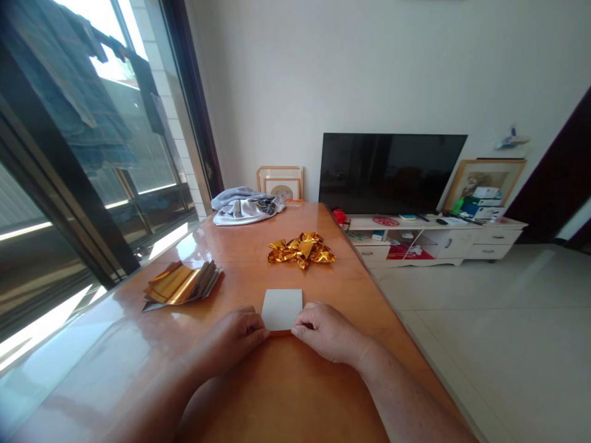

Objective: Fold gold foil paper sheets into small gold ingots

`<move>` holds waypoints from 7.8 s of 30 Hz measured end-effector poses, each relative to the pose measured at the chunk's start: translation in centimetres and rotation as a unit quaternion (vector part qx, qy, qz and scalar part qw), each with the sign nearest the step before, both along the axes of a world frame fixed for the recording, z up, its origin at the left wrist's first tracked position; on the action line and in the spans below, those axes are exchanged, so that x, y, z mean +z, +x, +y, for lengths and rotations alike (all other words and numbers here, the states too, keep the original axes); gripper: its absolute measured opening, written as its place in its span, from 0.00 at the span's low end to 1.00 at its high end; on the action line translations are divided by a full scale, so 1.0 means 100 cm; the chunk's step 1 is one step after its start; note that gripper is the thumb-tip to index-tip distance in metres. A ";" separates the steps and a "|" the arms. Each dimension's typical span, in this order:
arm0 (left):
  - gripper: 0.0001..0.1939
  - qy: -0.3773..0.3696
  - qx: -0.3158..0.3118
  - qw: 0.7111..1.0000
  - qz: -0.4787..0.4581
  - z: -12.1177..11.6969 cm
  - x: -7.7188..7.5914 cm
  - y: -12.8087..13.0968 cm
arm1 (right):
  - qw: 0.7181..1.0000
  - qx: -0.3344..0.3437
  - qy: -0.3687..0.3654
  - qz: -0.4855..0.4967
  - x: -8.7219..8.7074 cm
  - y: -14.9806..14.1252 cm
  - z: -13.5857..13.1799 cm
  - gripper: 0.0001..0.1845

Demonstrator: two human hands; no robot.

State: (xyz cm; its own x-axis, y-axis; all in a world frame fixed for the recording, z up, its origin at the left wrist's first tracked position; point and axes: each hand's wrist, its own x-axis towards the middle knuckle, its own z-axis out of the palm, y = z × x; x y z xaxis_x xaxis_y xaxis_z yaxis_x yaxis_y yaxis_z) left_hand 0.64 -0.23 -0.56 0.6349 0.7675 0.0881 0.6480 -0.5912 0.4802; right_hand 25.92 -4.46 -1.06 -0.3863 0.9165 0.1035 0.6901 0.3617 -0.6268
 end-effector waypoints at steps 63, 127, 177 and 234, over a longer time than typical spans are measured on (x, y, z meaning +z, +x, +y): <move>0.10 -0.008 0.105 0.994 0.037 0.008 -0.015 0.003 | 0.986 -0.146 -0.063 -0.060 -0.014 -0.007 0.003 0.09; 0.17 0.149 -0.080 0.967 0.193 -0.031 0.014 0.017 | 0.960 -0.210 -0.065 -0.173 0.007 -0.006 -0.008 0.05; 0.16 0.149 -0.035 0.968 0.200 -0.044 0.019 0.022 | 0.933 -0.050 -0.041 -0.354 0.038 -0.039 -0.058 0.23; 0.10 -0.322 0.091 0.860 -0.385 -0.006 0.005 0.007 | 0.964 -0.097 0.230 -0.095 0.003 -0.024 -0.013 0.22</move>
State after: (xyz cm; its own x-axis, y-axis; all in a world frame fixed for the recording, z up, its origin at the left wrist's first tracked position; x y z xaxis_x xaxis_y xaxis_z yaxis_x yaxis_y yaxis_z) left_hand 1.36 -0.79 -0.02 0.4418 0.8956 -0.0520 0.0448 0.0358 0.9984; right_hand 23.56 -5.72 -0.78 -0.2639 0.8474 0.4607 0.8596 0.4232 -0.2862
